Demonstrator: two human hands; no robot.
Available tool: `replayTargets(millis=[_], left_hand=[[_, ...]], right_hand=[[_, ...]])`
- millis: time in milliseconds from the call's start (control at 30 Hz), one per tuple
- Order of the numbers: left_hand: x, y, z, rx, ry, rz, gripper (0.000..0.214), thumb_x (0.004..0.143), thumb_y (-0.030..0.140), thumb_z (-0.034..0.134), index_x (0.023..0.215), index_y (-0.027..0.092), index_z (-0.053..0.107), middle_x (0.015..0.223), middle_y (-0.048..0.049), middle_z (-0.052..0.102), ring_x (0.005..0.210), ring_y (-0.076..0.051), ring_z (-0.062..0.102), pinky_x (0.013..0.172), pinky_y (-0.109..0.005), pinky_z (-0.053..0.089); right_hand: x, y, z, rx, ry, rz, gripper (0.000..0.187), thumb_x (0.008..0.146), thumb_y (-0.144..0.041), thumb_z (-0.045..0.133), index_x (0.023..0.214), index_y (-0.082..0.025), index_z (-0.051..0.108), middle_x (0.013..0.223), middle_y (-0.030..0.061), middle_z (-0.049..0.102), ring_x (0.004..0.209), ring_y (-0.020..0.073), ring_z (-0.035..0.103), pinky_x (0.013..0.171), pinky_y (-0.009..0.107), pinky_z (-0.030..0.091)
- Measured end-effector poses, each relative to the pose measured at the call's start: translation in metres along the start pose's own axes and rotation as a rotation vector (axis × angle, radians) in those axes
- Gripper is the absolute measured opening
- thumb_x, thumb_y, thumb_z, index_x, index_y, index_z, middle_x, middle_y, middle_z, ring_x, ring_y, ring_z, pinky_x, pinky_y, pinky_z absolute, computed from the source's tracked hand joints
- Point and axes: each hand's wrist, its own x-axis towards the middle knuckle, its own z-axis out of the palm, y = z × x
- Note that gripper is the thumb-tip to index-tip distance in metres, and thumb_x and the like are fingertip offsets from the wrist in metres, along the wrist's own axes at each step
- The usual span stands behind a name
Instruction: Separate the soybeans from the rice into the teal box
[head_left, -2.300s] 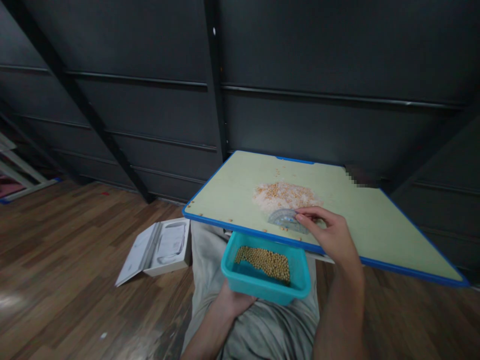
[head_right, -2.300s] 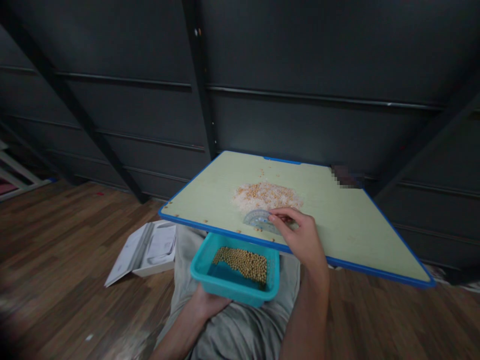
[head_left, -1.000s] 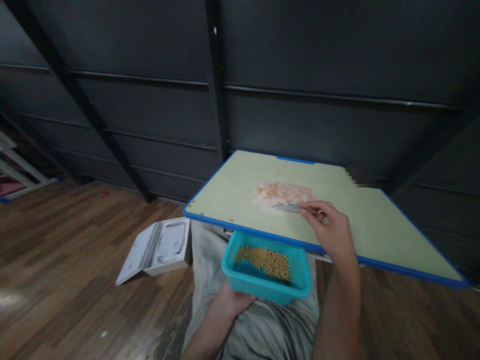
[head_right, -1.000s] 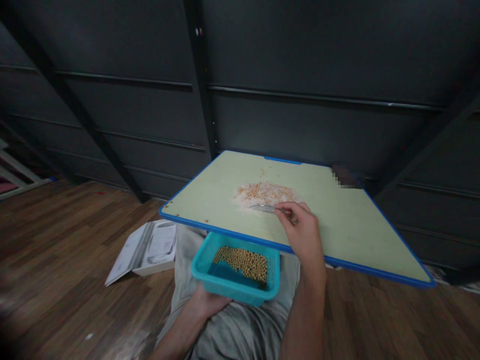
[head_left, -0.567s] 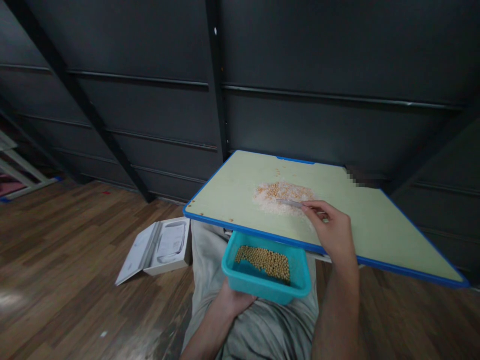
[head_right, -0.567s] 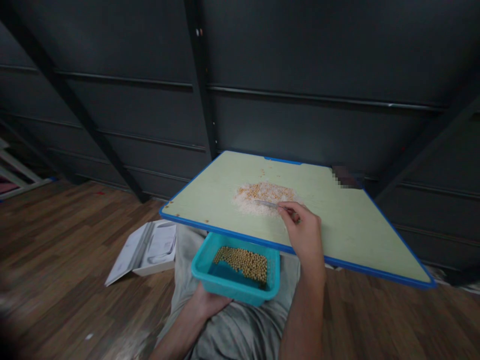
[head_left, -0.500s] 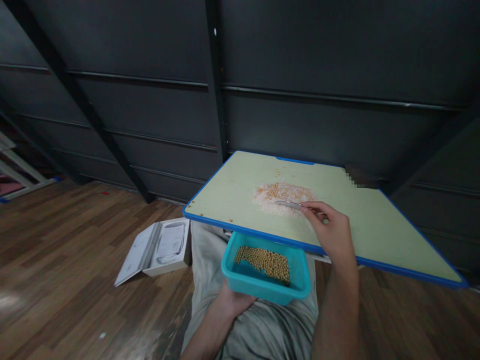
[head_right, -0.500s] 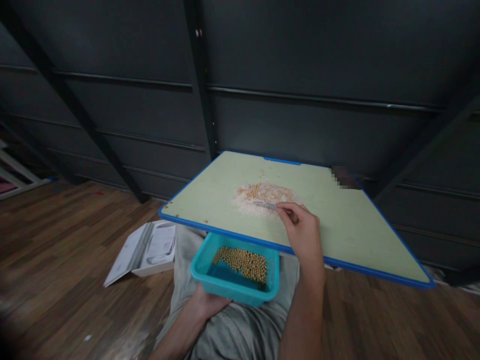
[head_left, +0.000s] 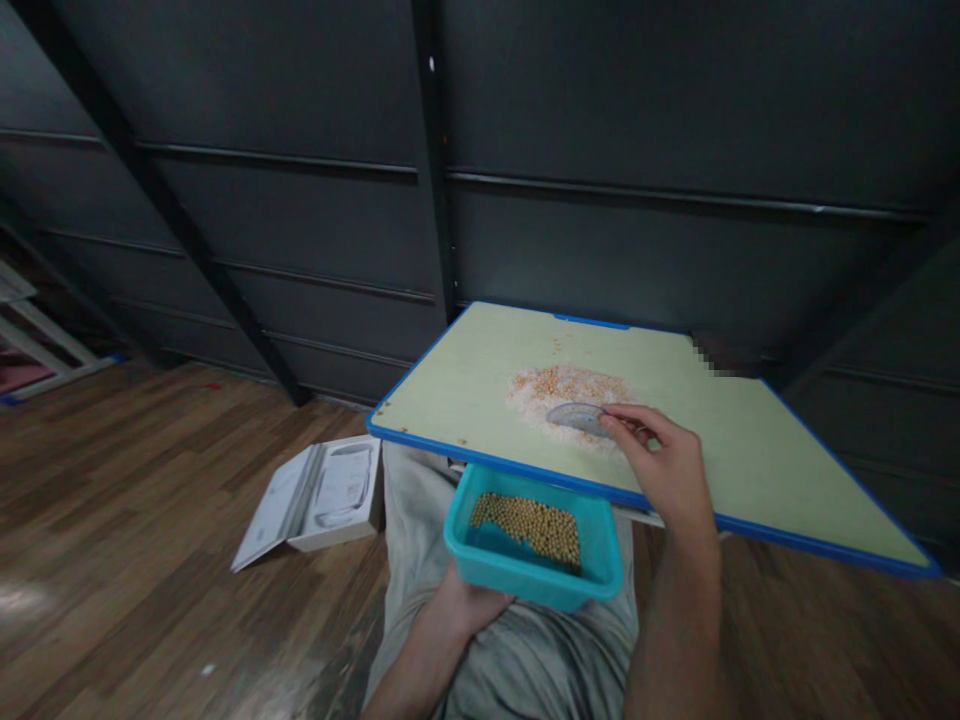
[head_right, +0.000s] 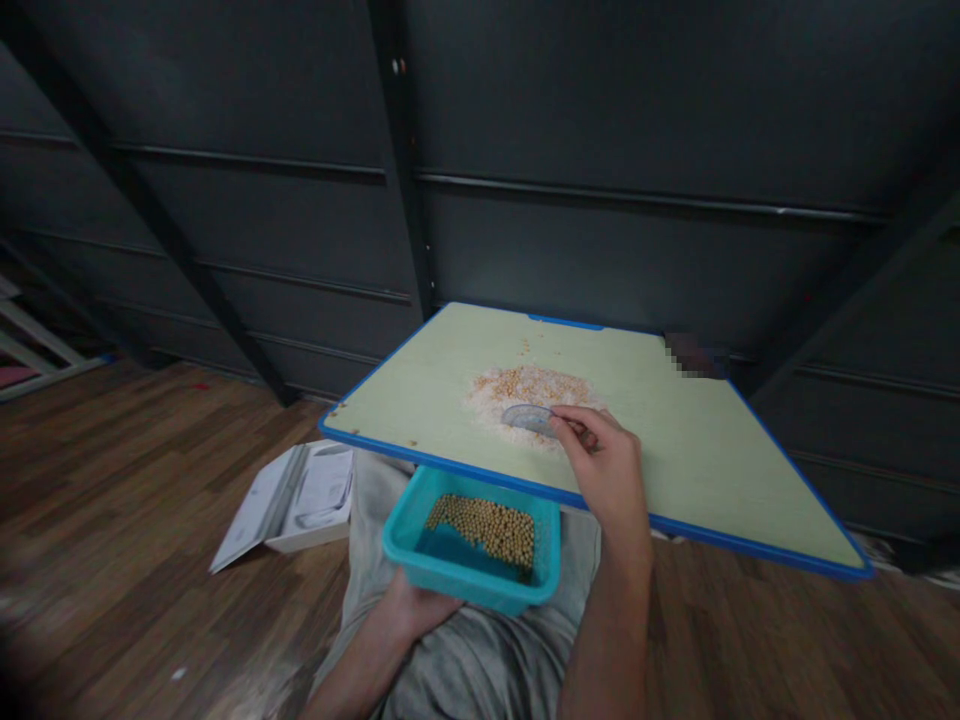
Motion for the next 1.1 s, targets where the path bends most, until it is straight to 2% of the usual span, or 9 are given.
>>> replayTargets(millis=[167, 400, 667, 900, 1100], left_hand=[[0.0022, -0.0012, -0.0022, -0.019, -0.027, 0.01, 0.036, 0.068, 0.052, 0.089, 0.094, 0.027, 0.083, 0.108, -0.0116, 0.091, 0.139, -0.042, 0.07, 0.126, -0.057, 0.05], [0.0024, -0.0007, -0.0026, -0.037, -0.006, 0.006, 0.043, 0.066, 0.051, 0.09, 0.102, 0.029, 0.083, 0.106, -0.0093, 0.091, 0.135, -0.042, 0.072, 0.124, -0.057, 0.051], [0.0037, -0.001, -0.0044, -0.058, -0.002, -0.003, 0.046, 0.064, 0.047, 0.093, 0.105, 0.028, 0.084, 0.105, -0.011, 0.091, 0.135, -0.044, 0.073, 0.125, -0.059, 0.051], [0.0001, 0.0014, 0.0014, 0.01, 0.058, 0.003, 0.057, 0.072, 0.058, 0.084, 0.12, 0.029, 0.082, 0.114, -0.0118, 0.09, 0.138, -0.042, 0.071, 0.126, -0.057, 0.051], [0.0007, 0.0003, -0.0005, 0.001, 0.042, 0.008, 0.052, 0.071, 0.056, 0.086, 0.115, 0.029, 0.082, 0.114, -0.0114, 0.09, 0.14, -0.042, 0.071, 0.125, -0.057, 0.052]], right_hand=[[-0.0011, -0.0013, -0.0005, 0.013, -0.009, -0.001, 0.018, 0.092, -0.034, 0.079, 0.101, -0.022, 0.089, 0.09, 0.0065, 0.083, 0.072, 0.0209, 0.064, 0.068, 0.036, 0.051], [-0.0028, -0.0039, -0.0003, 0.046, -0.011, 0.011, 0.018, 0.091, -0.035, 0.08, 0.098, -0.022, 0.089, 0.082, 0.0041, 0.08, 0.067, 0.0191, 0.061, 0.066, 0.035, 0.049], [-0.0017, -0.0032, 0.0003, 0.057, -0.034, 0.036, 0.018, 0.09, -0.037, 0.08, 0.098, -0.023, 0.089, 0.09, 0.0061, 0.085, 0.069, 0.0197, 0.064, 0.066, 0.036, 0.052], [-0.0022, -0.0054, -0.0004, 0.062, -0.058, 0.036, 0.016, 0.09, -0.035, 0.08, 0.097, -0.023, 0.089, 0.088, 0.0055, 0.085, 0.071, 0.0202, 0.067, 0.065, 0.035, 0.053], [-0.002, -0.0068, -0.0012, 0.068, -0.046, 0.006, 0.014, 0.089, -0.034, 0.081, 0.095, -0.024, 0.089, 0.093, 0.0067, 0.085, 0.07, 0.0197, 0.067, 0.066, 0.036, 0.054]])
